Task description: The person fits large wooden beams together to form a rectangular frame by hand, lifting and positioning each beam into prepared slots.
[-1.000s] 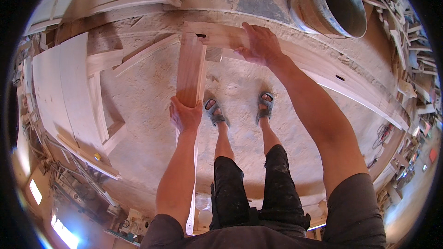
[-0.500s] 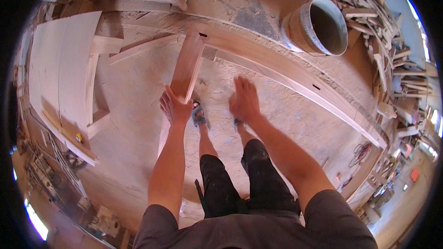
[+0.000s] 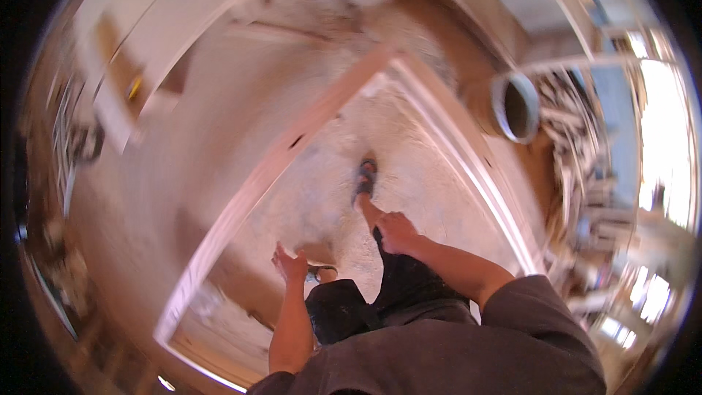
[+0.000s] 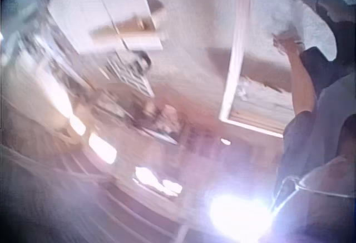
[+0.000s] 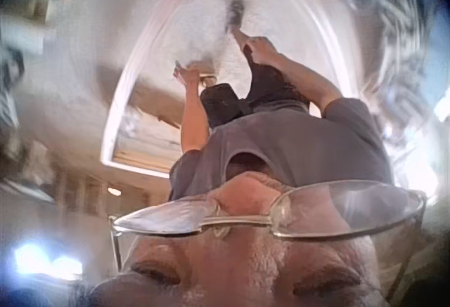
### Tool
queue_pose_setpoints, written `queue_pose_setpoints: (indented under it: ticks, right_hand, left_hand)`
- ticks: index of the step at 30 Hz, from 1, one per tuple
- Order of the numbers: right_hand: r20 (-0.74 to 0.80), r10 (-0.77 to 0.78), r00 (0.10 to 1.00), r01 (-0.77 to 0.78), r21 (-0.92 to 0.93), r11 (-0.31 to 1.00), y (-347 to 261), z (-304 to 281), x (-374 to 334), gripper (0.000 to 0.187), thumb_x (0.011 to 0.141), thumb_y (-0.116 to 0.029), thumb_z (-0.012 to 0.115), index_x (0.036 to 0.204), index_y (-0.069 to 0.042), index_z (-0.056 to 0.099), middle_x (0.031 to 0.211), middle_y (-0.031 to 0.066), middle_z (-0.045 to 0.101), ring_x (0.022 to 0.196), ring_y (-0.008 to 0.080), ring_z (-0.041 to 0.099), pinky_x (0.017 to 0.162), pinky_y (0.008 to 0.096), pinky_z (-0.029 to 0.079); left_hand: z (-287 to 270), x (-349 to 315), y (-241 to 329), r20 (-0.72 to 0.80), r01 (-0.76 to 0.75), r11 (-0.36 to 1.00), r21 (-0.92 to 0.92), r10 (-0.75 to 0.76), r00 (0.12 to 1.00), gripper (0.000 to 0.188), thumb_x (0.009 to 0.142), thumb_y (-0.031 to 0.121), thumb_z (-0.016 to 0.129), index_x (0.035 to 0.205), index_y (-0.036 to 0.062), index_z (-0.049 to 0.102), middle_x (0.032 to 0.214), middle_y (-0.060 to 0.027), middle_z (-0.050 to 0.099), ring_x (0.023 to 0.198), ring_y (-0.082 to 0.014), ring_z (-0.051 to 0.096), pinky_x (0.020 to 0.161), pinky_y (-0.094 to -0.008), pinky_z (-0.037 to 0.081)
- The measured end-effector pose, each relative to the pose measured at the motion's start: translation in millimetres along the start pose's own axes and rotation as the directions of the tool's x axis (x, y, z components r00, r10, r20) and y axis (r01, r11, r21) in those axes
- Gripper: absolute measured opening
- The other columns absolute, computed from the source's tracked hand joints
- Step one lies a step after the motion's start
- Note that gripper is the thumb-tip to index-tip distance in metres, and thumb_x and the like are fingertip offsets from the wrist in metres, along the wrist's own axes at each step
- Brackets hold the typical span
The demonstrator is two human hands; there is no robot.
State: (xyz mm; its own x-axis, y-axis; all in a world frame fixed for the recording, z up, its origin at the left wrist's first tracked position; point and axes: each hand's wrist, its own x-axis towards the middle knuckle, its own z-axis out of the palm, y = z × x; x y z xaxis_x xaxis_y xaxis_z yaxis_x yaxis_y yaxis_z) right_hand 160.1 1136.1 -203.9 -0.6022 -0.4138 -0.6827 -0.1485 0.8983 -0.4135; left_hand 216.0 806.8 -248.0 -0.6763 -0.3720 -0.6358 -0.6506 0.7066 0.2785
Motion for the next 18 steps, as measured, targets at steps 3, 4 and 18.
queue_pose_setpoints:
  ticks: [3, 4, 18]
  right_hand:
    - [-0.115, -0.083, 0.99, 0.073, -0.087, 0.994, -21.2, 11.9, 0.0, 0.053, 0.07, -0.024, 0.081, 0.113, 0.002, 0.067, 0.112, 0.0253, 0.068, 0.108, 0.0459, 0.063, 0.099, 0.0508, 0.05]
    - [-0.24, -0.09, 0.967, 0.055, -0.15, 0.987, -6.6, 34.9, -0.8, 0.052, 0.072, -0.023, 0.079, 0.115, 0.002, 0.065, 0.116, 0.0281, 0.065, 0.113, 0.0454, 0.06, 0.097, 0.0541, 0.05]
    - [0.35, -0.595, 0.724, 0.689, -0.337, 0.641, -542.8, 166.2, 105.8, 0.055, 0.08, -0.02, 0.079, 0.129, 0.0, 0.066, 0.13, 0.024, 0.067, 0.124, 0.0392, 0.062, 0.109, 0.0455, 0.047]
  left_hand:
    - [-7.1, -47.7, -67.4, 0.097, 0.229, 0.96, 0.163, -0.246, 0.964, 0.055, 0.079, 0.033, 0.079, 0.12, -0.0003, 0.066, 0.128, -0.0235, 0.066, 0.125, -0.0383, 0.059, 0.112, -0.0509, 0.041]
    - [-0.8, -71.8, -97.5, 0.094, 0.254, 0.967, 0.033, -0.256, 0.962, 0.06, 0.08, 0.032, 0.078, 0.128, 0.0006, 0.061, 0.129, -0.0243, 0.064, 0.127, -0.0387, 0.057, 0.112, -0.0515, 0.042]
    - [-72.6, -267.6, -510.6, -0.067, 0.584, 0.431, -0.688, -0.839, 0.54, 0.07, 0.079, 0.024, 0.076, 0.142, 0.0024, 0.055, 0.128, -0.0267, 0.066, 0.121, -0.0411, 0.061, 0.106, -0.0478, 0.051]
